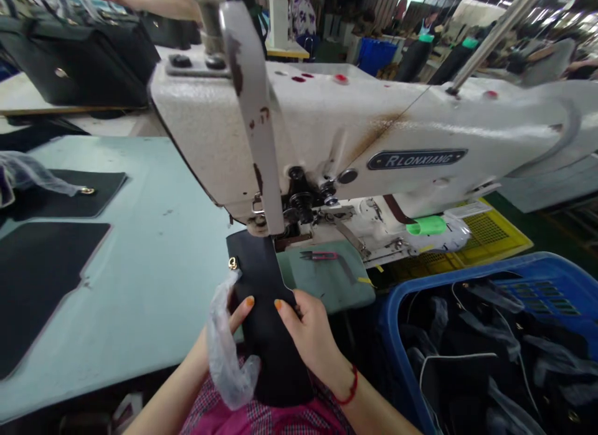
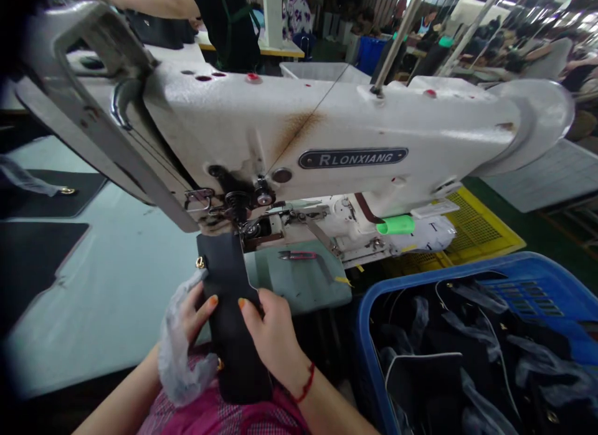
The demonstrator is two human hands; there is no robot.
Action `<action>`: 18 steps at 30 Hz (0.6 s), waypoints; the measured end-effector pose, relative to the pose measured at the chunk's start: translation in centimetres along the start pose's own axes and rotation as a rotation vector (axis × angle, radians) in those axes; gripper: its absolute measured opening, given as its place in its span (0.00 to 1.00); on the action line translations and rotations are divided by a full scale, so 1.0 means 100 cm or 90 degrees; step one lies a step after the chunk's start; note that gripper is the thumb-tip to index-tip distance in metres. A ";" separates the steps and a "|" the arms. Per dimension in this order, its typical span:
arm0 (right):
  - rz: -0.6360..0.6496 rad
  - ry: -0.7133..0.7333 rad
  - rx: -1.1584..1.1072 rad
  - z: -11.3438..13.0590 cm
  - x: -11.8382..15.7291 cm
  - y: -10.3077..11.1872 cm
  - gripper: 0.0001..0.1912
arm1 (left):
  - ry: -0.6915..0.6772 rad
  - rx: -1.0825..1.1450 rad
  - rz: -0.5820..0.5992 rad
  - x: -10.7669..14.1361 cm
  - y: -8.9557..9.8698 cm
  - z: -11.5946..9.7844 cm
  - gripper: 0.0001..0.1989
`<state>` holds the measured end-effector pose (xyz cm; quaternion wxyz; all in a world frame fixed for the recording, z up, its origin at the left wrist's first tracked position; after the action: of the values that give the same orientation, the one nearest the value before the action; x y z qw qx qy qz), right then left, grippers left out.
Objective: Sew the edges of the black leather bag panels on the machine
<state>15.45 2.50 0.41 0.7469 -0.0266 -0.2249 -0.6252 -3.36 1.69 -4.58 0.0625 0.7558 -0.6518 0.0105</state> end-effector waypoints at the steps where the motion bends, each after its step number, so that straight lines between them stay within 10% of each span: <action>1: -0.005 -0.009 -0.017 -0.002 0.002 -0.003 0.13 | 0.028 0.043 -0.001 0.000 -0.009 -0.007 0.25; 6: -0.012 0.020 -0.037 0.001 0.008 -0.005 0.13 | 0.236 0.226 -0.021 0.004 -0.031 -0.029 0.25; 18: -0.036 0.030 -0.015 0.009 0.010 -0.003 0.22 | 0.325 0.238 -0.060 0.009 -0.029 -0.043 0.26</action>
<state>15.06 1.84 1.47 0.7337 -0.0144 -0.2001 -0.6492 -0.07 1.67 -0.45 0.0843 0.7566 -0.5661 0.3163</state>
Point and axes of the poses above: each hand's wrist, its own x-axis away from the middle knuckle, its own y-axis out of the back of the hand, z = x × y, the point moved 3 cm from there along -x, towards the middle knuckle, and after that the axes turned 11 degrees about -y, right-handed, at the moved point
